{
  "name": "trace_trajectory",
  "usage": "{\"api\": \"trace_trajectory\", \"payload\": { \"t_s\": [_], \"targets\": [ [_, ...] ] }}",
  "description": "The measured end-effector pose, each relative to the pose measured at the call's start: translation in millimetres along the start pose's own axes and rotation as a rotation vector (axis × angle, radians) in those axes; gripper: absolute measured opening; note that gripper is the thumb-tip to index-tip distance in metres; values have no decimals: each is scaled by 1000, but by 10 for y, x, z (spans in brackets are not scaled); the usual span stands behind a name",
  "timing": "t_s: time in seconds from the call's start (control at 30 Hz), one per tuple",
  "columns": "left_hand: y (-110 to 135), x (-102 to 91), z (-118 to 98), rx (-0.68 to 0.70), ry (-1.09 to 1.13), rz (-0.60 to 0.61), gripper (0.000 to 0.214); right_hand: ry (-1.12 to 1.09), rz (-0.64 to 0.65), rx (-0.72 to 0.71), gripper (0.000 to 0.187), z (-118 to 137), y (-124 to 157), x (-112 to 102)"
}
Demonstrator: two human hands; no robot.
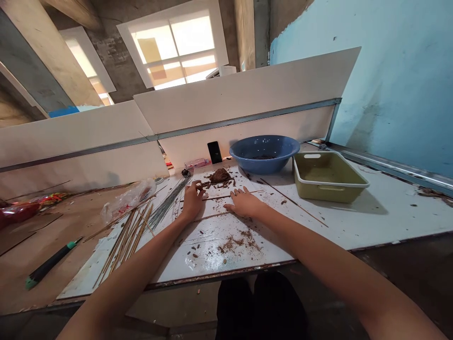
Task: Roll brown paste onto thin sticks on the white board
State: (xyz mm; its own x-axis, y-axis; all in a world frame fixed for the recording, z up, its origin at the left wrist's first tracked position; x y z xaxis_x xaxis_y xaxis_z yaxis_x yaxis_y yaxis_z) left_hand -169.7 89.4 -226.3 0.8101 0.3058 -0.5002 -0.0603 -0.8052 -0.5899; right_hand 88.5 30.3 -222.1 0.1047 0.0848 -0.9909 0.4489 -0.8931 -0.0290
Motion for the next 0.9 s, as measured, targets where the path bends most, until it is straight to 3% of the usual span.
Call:
{"api": "trace_trajectory", "payload": {
  "t_s": [0.27, 0.63, 0.8, 0.9],
  "targets": [
    [3, -38, -43, -64, 49, -20, 20, -29, -10, 10, 89, 7, 12, 5],
    [-3, -44, -79, -106, 32, -50, 21, -39, -12, 13, 92, -17, -28, 71],
    [-25, -151, -102, -72, -50, 35, 11, -22, 27, 8, 94, -3, -6, 35],
    [-70, -239, -118, -14, -162, 70, 23, 17, 46, 15, 95, 3, 0, 31]
  ]
}}
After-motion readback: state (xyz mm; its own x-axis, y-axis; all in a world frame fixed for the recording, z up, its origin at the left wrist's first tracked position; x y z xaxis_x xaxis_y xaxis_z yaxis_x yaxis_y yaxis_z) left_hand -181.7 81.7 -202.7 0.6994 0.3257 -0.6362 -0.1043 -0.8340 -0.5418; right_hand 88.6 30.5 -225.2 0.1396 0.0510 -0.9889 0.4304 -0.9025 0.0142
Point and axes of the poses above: each hand's wrist, its own y-axis away from the middle knuckle, its own x-axis out of the palm, z = x × y, the point moved 1 cm from there along -y, towards the middle knuckle, and after that the axes turned 14 degrees about y, right-handed, at the moved point
